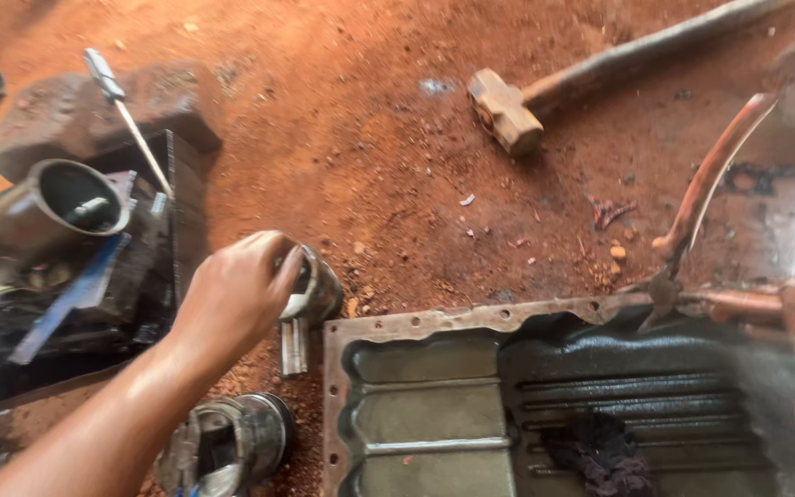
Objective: The person cleans a metal engine component, likely an oil pan, using a small metal rod and a rag. They scrape the edges and interior surfaces to remove grime and then wipe the area with the cloth. The work is performed on a dirt ground with various tools and engine parts nearby.
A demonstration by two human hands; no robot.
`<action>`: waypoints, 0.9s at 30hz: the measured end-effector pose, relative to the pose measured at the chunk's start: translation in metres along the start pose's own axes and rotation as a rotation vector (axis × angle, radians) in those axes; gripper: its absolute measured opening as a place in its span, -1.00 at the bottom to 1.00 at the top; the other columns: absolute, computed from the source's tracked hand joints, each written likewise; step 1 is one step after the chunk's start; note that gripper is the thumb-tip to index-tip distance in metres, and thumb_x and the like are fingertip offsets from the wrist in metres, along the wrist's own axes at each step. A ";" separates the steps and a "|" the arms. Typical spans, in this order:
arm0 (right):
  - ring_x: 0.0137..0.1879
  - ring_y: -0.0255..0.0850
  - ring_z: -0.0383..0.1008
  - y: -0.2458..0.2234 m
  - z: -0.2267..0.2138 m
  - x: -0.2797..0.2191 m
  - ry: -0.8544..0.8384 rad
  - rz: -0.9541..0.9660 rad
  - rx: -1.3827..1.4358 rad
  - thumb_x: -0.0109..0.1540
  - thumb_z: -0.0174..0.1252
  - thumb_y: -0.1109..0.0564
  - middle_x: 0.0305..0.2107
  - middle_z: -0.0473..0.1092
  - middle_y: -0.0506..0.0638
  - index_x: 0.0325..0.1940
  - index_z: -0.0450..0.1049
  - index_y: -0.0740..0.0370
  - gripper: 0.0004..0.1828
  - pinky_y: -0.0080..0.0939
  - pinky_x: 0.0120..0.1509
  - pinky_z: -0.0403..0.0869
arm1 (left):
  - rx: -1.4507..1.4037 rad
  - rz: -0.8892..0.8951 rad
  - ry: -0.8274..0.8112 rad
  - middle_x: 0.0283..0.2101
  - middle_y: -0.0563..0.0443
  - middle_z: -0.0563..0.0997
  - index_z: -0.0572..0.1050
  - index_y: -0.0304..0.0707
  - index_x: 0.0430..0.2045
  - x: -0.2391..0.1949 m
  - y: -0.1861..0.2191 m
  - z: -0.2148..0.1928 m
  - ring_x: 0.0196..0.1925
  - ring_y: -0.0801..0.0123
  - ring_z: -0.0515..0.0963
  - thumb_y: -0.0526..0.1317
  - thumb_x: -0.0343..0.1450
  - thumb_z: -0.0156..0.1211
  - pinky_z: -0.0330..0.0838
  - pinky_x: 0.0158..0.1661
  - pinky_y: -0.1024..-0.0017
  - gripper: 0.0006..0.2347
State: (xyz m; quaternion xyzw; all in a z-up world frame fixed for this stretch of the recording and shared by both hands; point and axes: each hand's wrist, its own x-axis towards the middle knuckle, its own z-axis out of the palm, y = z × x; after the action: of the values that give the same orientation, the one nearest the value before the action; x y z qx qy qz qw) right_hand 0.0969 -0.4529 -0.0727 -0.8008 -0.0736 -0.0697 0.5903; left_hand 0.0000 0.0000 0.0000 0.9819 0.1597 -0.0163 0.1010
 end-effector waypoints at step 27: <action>-0.07 -0.22 0.63 -0.139 0.026 -0.046 -0.759 -0.766 -1.185 0.20 0.14 -0.14 -0.09 0.52 -0.27 0.16 0.50 -0.28 -0.58 -0.20 -0.10 0.62 | 0.163 0.416 -0.036 -0.07 -0.20 0.66 0.55 -0.25 -0.12 -0.074 0.051 -0.126 0.04 0.01 0.64 -0.07 0.40 0.15 0.52 0.06 0.08 -0.71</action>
State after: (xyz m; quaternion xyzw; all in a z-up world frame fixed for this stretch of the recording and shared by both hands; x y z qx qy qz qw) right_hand 0.0249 -0.3894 0.0403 -0.8693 -0.4898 -0.0177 -0.0634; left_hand -0.0543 -0.0449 0.1377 0.9981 -0.0501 -0.0255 0.0255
